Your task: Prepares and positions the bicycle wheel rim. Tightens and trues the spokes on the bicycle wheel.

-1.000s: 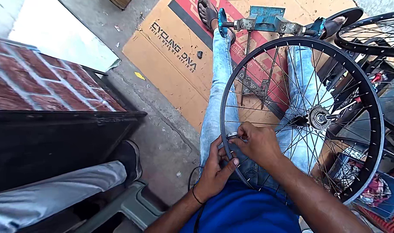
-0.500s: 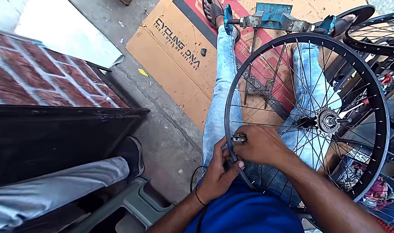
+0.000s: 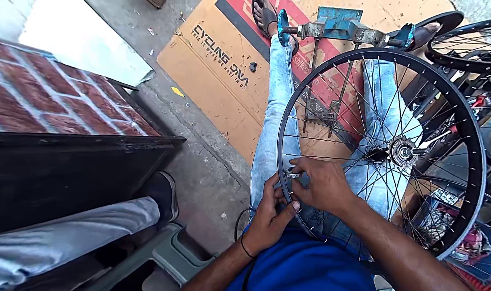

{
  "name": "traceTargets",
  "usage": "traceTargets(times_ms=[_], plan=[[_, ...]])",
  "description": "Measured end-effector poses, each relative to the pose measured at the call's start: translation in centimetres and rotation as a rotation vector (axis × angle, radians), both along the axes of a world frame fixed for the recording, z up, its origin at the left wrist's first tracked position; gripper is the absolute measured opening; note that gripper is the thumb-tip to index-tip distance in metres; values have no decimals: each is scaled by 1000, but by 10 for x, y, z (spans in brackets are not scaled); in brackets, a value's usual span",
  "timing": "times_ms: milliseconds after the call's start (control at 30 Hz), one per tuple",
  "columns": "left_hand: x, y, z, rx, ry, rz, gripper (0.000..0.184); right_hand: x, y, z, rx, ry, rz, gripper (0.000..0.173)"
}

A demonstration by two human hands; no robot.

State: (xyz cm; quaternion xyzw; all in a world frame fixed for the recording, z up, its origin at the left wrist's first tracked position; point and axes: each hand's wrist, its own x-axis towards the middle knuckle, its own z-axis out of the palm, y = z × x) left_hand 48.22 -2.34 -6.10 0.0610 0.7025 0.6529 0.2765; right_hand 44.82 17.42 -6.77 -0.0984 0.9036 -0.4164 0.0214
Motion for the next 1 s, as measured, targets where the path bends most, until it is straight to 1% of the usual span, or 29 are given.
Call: traceTargets(times_ms=[33, 67, 133, 167, 233, 267, 300, 333, 367, 400, 433, 467, 533, 567, 600, 667, 700, 767, 800, 900, 1000], plan=[[0, -1, 0, 0, -5, -3, 74, -2, 4, 7, 6, -83, 57, 21], [1, -3, 0, -4, -4, -5, 74, -7, 10, 13, -13, -187, 126, 24], [1, -2, 1, -16, 10, -14, 74, -23, 24, 18, -108, -377, 233, 25], [1, -1, 1, -14, 15, -17, 75, -31, 30, 18, -172, -454, 267, 24], [2, 0, 1, -8, 10, -15, 75, -40, 34, 18, -279, -547, 259, 15], [3, 0, 1, -2, 10, -15, 75, -39, 32, 18, -297, -563, 229, 21], [3, -1, 0, 1, 10, -14, 75, -36, 28, 18, -278, -540, 189, 33], [3, -1, -1, 1, 10, -12, 74, -29, 22, 16, -194, -456, 149, 39], [3, -2, -2, -5, 7, -8, 74, -21, 14, 12, -82, -334, 111, 39], [3, -3, -2, -13, 2, -7, 74, -14, 6, 8, 36, -236, 90, 33], [2, -4, -3, -20, 0, -7, 74, -9, 0, 7, 150, -179, 82, 23], [1, -4, -4, -23, 0, -12, 75, -9, -6, 9, 259, -181, 95, 18], [0, -4, -5, -15, 4, -24, 75, -17, -14, 17, 421, -305, 161, 21], [1, -5, -4, -7, -2, -26, 75, -19, -17, 22, 457, -371, 194, 22], [1, -5, -3, 2, -7, -28, 75, -20, -18, 23, 450, -401, 206, 21], [0, -4, -4, 15, 0, -24, 76, -23, -11, 24, 328, -440, 195, 16], [1, -4, -3, 17, -1, -20, 76, -25, -5, 25, 203, -491, 189, 18], [2, -4, -3, 21, 4, -20, 76, -27, 11, 29, -54, -636, 211, 35], [2, -3, -2, 19, 18, -25, 76, -29, 18, 30, -141, -694, 223, 40], [0, -1, 1, 22, 30, -50, 75, -32, 25, 38, -295, -801, 202, 42], [0, -1, 0, 22, 25, -39, 75, -40, 29, 39, -382, -855, 269, 39]])
